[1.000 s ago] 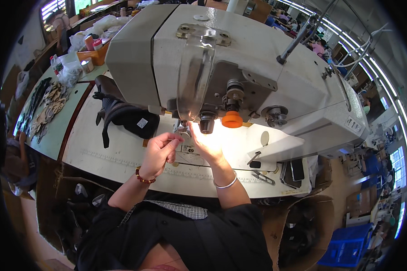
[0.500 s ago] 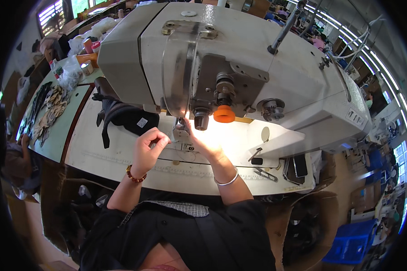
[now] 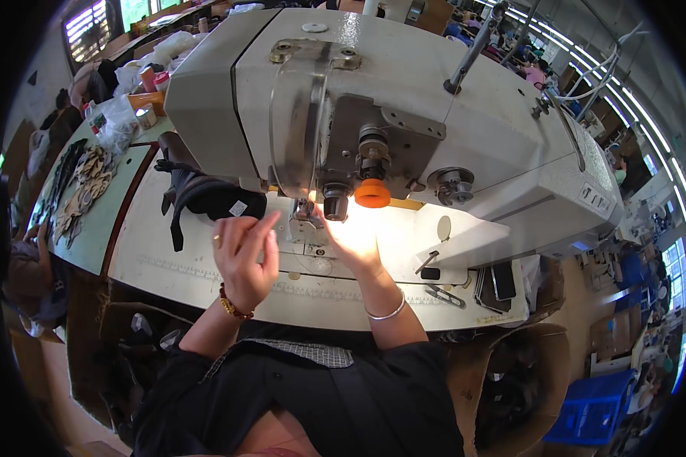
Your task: The person winds thread onto the sewing machine, cuts the thread using snips, threads the machine, and sews a shoe upper using the sewing machine.
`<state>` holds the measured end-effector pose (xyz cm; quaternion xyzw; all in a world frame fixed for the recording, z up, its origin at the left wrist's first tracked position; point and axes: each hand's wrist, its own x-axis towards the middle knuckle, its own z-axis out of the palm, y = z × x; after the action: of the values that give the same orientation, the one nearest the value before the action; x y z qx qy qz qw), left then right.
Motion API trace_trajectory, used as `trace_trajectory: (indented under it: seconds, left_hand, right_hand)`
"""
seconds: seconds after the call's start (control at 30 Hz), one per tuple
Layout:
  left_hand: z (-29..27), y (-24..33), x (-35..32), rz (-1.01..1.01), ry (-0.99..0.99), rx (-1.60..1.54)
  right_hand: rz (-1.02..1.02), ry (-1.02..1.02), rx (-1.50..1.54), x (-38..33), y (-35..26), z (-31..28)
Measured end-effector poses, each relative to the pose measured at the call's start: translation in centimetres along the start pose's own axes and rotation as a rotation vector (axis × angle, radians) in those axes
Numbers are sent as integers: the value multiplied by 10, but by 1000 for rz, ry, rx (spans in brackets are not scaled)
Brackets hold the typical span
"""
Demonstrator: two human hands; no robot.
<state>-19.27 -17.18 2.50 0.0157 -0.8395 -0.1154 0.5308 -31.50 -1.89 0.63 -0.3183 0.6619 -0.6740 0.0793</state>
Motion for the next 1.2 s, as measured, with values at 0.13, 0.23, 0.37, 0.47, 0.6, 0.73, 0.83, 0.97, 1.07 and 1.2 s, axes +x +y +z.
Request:
trace_trajectory:
  seconds: [0.13, 0.23, 0.37, 0.47, 0.6, 0.73, 0.83, 0.97, 1.07, 1.2]
  left_hand:
    - [16, 12, 7, -185, -254, -498]
    - [25, 12, 4, -369, -310, -644]
    - [31, 16, 1, -397, -276, -796]
    - [41, 15, -1, -320, -207, -756]
    - [44, -3, -6, -414, -343, -720]
    - [35, -4, -1, -442, -320, -834]
    - [41, 4, 2, -345, -269, -796]
    - [51, 1, -1, -320, -94, -831]
    - [50, 9, -1, -441, 23, -1013]
    - [39, -2, -3, -347, -165, -928]
  right_hand:
    - [-452, 94, -653, -11, -1, 13]
    - [-417, 196, -426, -19, -9, 25]
    - [-161, 183, -68, -29, -19, 26]
    - [-331, 168, -318, -33, -27, 27]
    - [-846, 264, -849, -62, -73, -5]
    - [-901, 1201, -998, -96, -105, -133]
    - [-715, 1428, -930, -103, -139, -285]
    - [-279, 1214, -846, -106, -133, -426]
    - [-109, 1283, -940, -98, -137, -452]
    - [-115, 1023, -1466, -97, -167, -504]
